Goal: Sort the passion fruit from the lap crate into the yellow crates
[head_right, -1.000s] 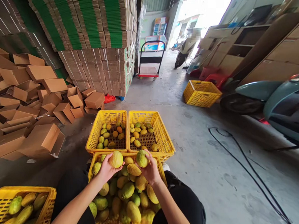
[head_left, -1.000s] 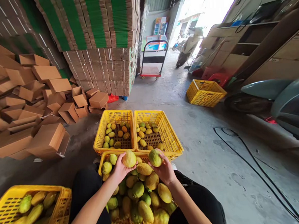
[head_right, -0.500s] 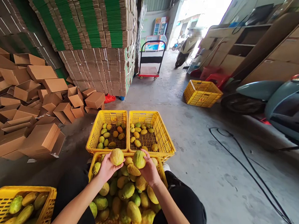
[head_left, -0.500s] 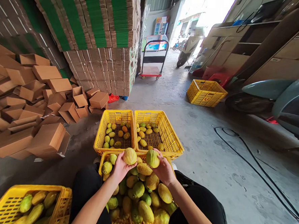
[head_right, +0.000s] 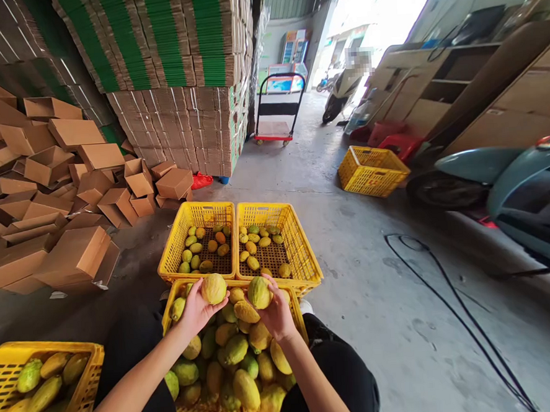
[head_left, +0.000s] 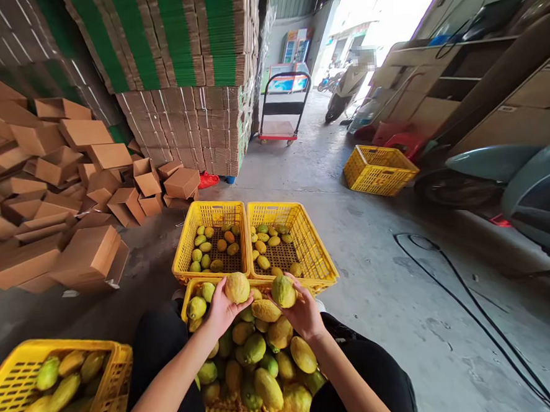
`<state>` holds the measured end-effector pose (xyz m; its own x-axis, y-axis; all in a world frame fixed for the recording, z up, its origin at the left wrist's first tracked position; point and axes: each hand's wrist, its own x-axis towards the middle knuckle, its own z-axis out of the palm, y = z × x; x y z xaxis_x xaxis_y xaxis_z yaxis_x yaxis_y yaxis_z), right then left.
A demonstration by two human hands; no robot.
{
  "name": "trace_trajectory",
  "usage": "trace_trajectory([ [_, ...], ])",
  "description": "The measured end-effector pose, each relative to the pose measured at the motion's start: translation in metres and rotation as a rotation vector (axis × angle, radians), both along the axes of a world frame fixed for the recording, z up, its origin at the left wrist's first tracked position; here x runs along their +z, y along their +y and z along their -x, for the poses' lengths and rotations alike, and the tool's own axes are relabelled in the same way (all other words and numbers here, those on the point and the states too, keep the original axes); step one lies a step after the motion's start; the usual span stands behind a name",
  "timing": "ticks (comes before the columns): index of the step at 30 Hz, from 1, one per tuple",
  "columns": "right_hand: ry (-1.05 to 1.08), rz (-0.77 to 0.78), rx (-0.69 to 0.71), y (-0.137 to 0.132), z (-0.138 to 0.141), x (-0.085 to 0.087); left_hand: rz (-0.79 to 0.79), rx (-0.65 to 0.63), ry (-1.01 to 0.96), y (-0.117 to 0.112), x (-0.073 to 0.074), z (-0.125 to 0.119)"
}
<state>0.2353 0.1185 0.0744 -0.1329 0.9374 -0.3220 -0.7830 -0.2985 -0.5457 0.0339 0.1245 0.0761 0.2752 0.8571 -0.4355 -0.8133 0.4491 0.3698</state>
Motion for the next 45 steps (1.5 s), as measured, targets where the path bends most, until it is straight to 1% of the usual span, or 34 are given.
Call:
trace_trajectory([
  [5, 0.047, -0.028, 0.027, 0.001, -0.001, 0.001, -0.031, 0.073, -0.085, -0.001, -0.001, 0.002],
  [7, 0.029, -0.031, 0.023, 0.001, -0.001, 0.002, -0.034, 0.061, -0.078, 0.0, 0.002, 0.003],
  [11, -0.085, -0.018, -0.01, -0.002, 0.0, 0.003, -0.015, -0.005, -0.028, -0.001, 0.009, 0.003],
  [14, -0.128, -0.005, -0.009, -0.003, 0.0, 0.003, 0.007, -0.033, 0.008, -0.002, 0.011, 0.001],
  [20, -0.171, 0.017, -0.031, -0.001, -0.001, 0.003, 0.013, -0.033, 0.049, -0.001, 0.007, -0.001],
  [26, -0.197, 0.001, -0.009, -0.003, -0.001, 0.004, 0.019, -0.048, 0.064, -0.002, 0.004, -0.001],
  [29, -0.163, 0.003, -0.02, -0.004, -0.001, 0.006, 0.015, -0.032, 0.031, -0.002, 0.005, 0.001],
  [34, -0.009, -0.038, 0.011, -0.001, -0.001, 0.011, -0.043, 0.021, -0.03, -0.001, 0.008, 0.004],
  [38, 0.005, -0.062, 0.052, 0.0, 0.001, 0.013, -0.033, 0.021, -0.028, 0.001, 0.007, 0.004],
  [42, -0.02, -0.038, 0.033, -0.002, 0.003, 0.01, 0.004, 0.016, -0.006, 0.004, 0.004, 0.003],
  [45, -0.012, 0.041, 0.036, -0.002, 0.001, 0.003, 0.041, 0.021, 0.003, 0.005, 0.001, 0.003],
])
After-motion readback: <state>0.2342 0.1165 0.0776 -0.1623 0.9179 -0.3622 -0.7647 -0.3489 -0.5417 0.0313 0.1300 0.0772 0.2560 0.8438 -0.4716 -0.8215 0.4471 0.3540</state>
